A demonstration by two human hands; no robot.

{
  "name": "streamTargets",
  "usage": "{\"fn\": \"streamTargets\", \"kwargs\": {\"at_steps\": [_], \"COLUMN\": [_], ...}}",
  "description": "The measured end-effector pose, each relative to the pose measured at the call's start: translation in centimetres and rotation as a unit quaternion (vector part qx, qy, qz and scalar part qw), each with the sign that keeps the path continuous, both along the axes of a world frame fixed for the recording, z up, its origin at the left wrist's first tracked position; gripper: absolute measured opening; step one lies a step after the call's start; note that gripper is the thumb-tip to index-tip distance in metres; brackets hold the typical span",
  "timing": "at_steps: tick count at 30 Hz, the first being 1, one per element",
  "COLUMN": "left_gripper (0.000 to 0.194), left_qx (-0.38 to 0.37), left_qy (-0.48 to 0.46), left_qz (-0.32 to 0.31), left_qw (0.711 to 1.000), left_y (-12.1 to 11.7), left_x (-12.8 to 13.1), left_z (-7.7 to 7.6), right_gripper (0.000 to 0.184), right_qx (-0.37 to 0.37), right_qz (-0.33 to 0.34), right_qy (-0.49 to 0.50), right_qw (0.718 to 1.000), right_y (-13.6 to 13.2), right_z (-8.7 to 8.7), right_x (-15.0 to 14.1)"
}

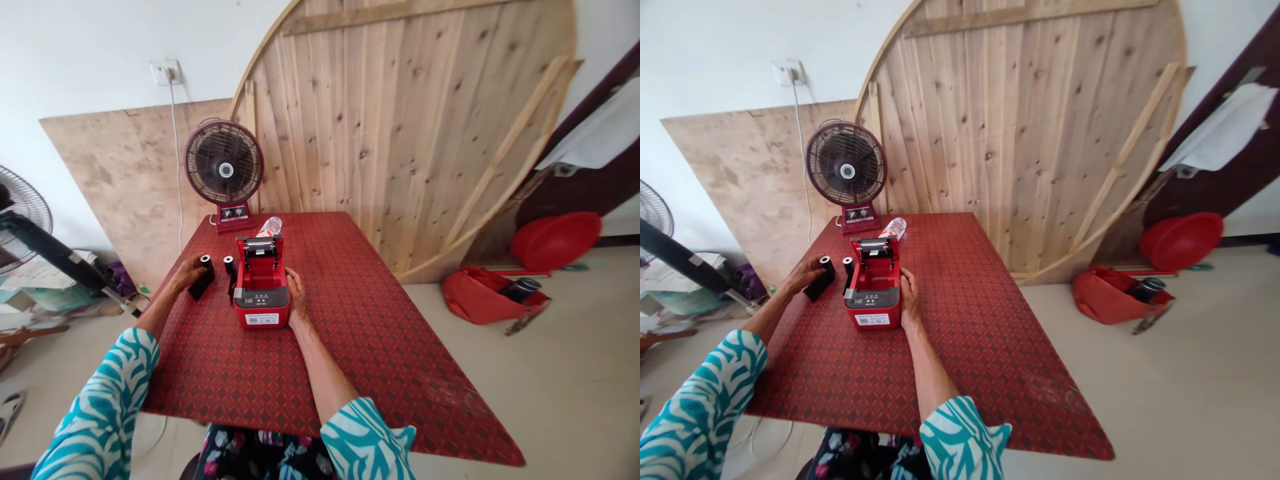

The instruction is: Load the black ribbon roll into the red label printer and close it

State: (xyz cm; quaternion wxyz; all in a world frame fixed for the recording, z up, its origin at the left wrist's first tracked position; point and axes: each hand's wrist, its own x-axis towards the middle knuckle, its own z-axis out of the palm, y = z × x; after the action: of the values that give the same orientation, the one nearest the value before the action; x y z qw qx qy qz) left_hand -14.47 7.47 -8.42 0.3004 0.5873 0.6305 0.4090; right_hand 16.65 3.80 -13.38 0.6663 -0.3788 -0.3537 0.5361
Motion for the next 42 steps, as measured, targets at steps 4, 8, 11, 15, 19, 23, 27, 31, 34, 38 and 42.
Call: {"fn": "streamTargets", "kwargs": {"at_steps": [4,8,11,15,19,23,27,31,34,38,42], "left_gripper": [0.063,0.056,0.056,0.064,0.07,0.07,0.049,0.039,0.033,0.028,0.019], "left_qx": [0.018,0.006,0.01,0.041,0.082,0.008,0.04,0.04,0.01,-0.037,-0.069], "left_qy": [0.0,0.021,-0.001,-0.086,-0.096,-0.047,0.141,0.272,0.359,0.437,0.438], "left_qz": [0.023,0.039,0.055,0.07,0.03,-0.111,-0.19,-0.22,-0.226,-0.241,-0.284], "left_qw": [1.0,0.999,0.998,0.993,0.992,0.993,0.971,0.936,0.905,0.866,0.85], "left_y": [0.8,0.5,-0.3,-1.8,-4.2,-6.6,-7.1,-5.7,-4.1,-1.9,-0.4], "left_x": [0.2,0.3,0.5,0.6,2.4,7.1,11.8,14.6,15.8,17.0,17.9], "left_z": [-0.9,-1.0,-0.5,1.6,5.2,8.6,10.1,10.0,9.6,8.5,7.9], "right_gripper": [0.039,0.038,0.037,0.036,0.035,0.036,0.036,0.035,0.034,0.033,0.033], "right_qx": [-0.004,-0.004,0.003,0.011,0.011,0.015,0.032,0.037,0.036,0.033,0.028], "right_qz": [0.006,-0.001,-0.005,-0.008,-0.013,-0.009,-0.008,-0.011,-0.017,-0.015,-0.015], "right_qy": [-0.004,-0.003,0.001,-0.003,-0.007,0.0,0.005,-0.003,-0.003,-0.003,-0.003], "right_qw": [1.0,1.0,1.0,1.0,1.0,1.0,0.999,0.999,0.999,0.999,0.999], "right_y": [0.1,0.2,0.1,0.2,0.5,0.4,0.2,0.3,0.5,0.6,0.7], "right_z": [0.1,0.1,0.1,0.0,-0.3,-0.2,0.0,-0.2,-0.4,-0.4,-0.2], "right_x": [0.0,-0.1,-0.1,-0.1,-0.1,-0.2,-0.2,-0.3,-0.4,-0.5,-0.5]}}
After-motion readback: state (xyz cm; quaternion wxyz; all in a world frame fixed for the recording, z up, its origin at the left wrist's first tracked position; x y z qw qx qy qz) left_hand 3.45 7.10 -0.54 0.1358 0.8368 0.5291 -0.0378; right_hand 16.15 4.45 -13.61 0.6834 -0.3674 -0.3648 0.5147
